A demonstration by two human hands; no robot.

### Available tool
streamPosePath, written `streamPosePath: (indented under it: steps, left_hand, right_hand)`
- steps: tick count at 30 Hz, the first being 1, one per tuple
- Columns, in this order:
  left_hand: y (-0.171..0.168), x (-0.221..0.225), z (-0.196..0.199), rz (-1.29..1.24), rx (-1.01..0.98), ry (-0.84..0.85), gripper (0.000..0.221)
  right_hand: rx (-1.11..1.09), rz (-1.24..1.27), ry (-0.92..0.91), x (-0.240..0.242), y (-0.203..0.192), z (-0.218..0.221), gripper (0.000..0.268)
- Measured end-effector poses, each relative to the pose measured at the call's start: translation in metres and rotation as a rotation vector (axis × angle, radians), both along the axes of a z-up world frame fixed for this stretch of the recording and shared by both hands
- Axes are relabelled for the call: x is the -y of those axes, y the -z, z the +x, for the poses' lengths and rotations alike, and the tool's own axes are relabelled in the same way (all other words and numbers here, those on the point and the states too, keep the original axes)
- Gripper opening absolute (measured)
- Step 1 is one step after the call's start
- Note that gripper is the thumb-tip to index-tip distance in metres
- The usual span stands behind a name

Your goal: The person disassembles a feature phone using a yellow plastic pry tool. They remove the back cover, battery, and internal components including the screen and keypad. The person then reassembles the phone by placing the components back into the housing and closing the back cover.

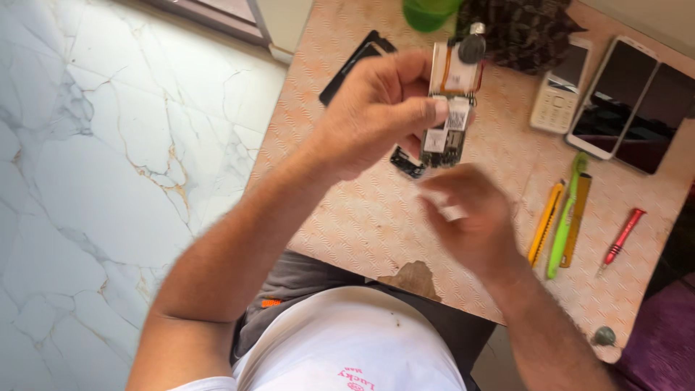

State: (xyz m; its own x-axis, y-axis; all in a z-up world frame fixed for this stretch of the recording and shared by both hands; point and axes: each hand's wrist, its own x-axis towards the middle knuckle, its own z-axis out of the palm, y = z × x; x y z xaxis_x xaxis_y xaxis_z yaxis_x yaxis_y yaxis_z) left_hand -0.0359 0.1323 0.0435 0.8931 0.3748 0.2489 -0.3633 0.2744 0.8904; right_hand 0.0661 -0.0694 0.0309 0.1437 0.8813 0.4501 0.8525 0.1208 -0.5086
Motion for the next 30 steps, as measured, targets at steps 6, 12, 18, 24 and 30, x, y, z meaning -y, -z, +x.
streamPosePath:
  steps: [6,12,18,24,30]
  left_hand:
    - [-0.036,-0.030,-0.033,0.123,0.032,-0.052,0.031]
    - [-0.051,-0.038,-0.048,-0.069,0.058,0.018,0.024]
    - [-0.038,-0.041,-0.051,-0.192,0.173,0.167,0.025]
    - [-0.030,-0.032,-0.040,-0.134,0.024,0.077,0.037]
    - [-0.027,-0.039,-0.038,-0.123,0.037,-0.055,0.038]
  right_hand:
    - [0.250,-0.142,-0.084,-0.061,-0.011,-0.051,0.041]
    - [0.279,-0.171,-0.047,-0.097,-0.018,-0.066,0.048]
    - [0.240,-0.252,-0.026,-0.065,-0.019,-0.062,0.044]
    - [0.235,-0.163,0.123,-0.013,-0.019,-0.016,0.029]
    - [0.007,-0.237,0.308,-0.001,-0.040,0.024,0.018]
